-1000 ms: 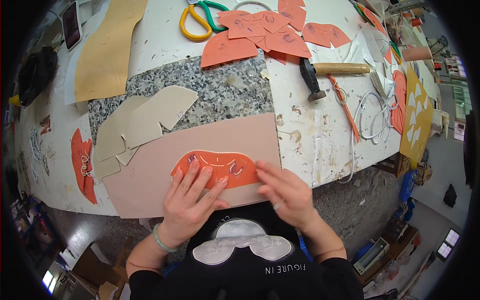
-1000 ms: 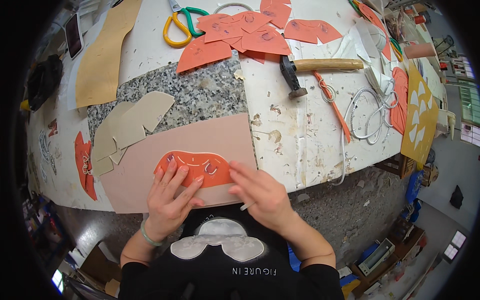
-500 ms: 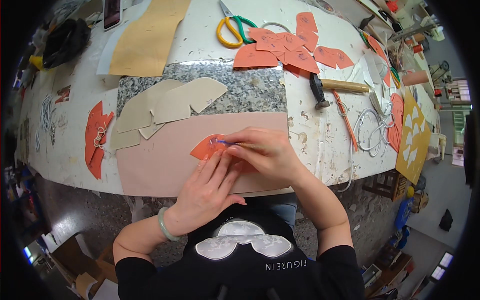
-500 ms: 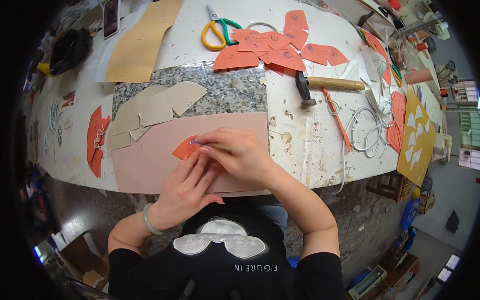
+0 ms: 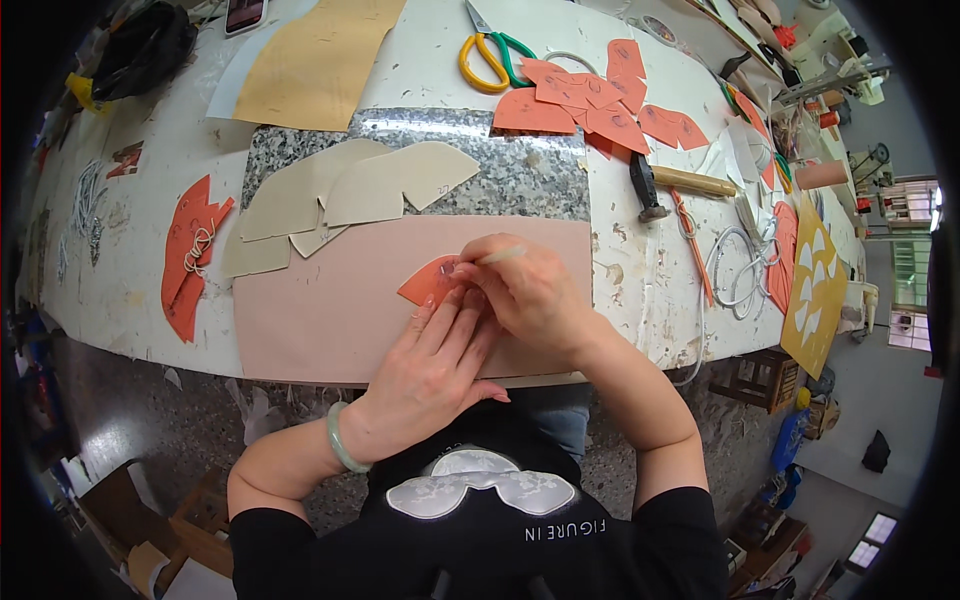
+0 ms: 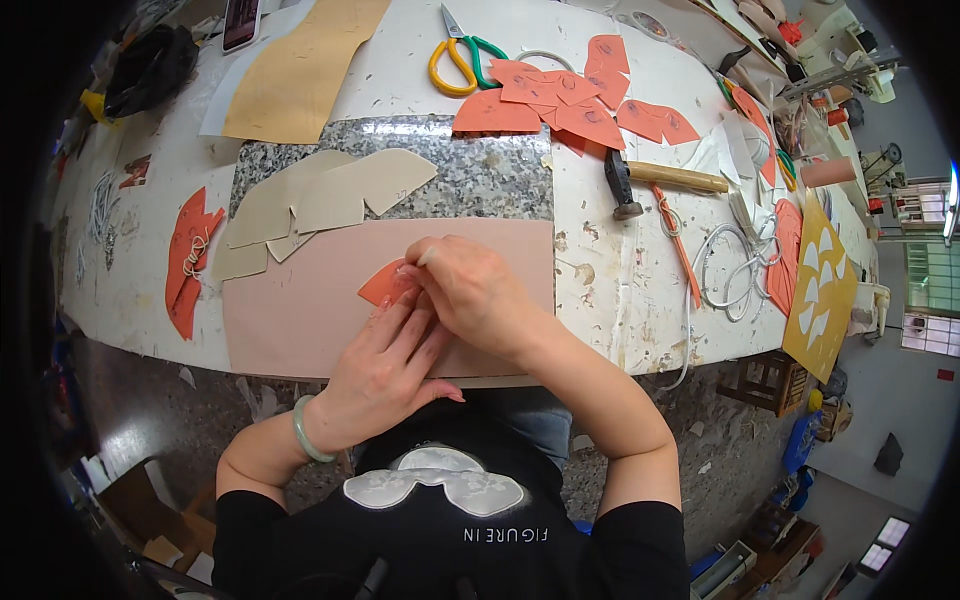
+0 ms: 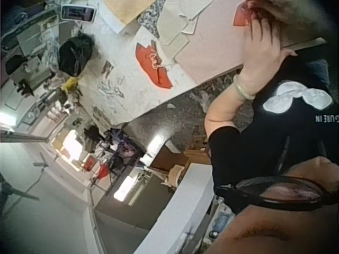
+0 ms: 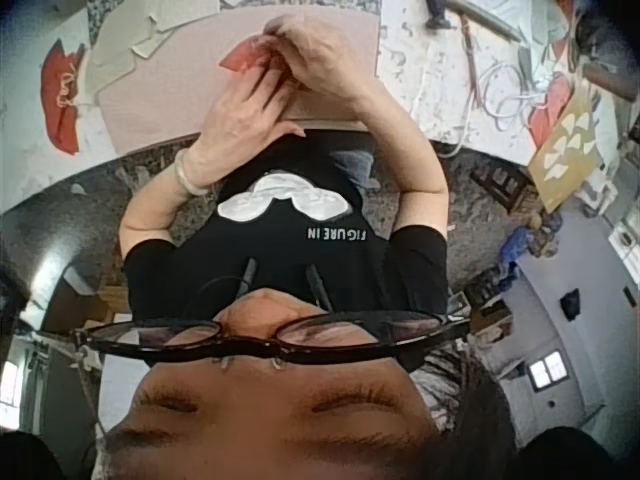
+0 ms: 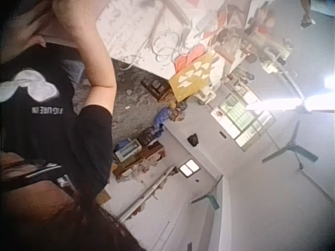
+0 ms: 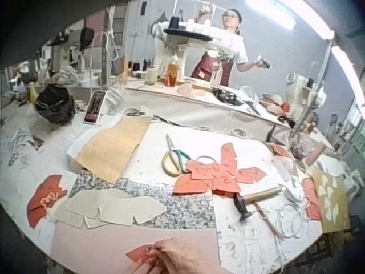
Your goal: The person aligns red paper cutouts on a beige template and traces outlines with a blue pen. They then use a black marker to draw on a separate beige paper piece. The workspace contains scissors, a hammer, and various paper scraps.
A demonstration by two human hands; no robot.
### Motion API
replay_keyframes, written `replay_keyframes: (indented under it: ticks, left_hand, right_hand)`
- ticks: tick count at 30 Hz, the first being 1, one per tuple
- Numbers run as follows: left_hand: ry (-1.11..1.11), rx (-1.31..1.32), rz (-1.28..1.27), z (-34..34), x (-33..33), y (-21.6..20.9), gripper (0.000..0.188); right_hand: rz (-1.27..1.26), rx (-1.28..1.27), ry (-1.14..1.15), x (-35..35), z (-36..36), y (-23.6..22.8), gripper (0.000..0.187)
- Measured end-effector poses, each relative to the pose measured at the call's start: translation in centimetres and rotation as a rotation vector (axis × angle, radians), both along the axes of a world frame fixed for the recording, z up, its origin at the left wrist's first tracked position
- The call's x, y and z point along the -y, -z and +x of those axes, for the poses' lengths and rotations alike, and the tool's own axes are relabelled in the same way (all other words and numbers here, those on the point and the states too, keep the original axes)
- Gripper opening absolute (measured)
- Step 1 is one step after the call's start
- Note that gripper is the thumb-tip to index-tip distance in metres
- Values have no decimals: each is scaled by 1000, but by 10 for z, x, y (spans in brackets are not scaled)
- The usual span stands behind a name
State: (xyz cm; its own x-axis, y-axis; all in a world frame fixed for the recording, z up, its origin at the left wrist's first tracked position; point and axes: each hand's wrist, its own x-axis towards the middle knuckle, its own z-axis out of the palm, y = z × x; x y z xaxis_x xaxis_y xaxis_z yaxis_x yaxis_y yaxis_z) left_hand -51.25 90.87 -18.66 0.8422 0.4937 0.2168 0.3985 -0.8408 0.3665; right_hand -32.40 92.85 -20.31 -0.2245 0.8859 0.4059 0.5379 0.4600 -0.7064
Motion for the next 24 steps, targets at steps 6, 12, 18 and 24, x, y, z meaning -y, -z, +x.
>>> replay_keyframes:
  ticks: [6,12,18,24]
  left_hand:
    - [3,23,0,-1,-2,1,73]
    - [8,38,-4,-1,-2,3,71]
    - [8,19,-7,1,-2,1,71]
    - [-3,-5,23,0,-1,4,75]
  right_hand:
    - [-162,-19,4,-4,0,-12,4]
    - [-101,3,-43,-9,-3,-4,5]
    - [-141,-19,-15,-8,-1,-9,6]
    - [-296,-115,193,42,33,-32,6]
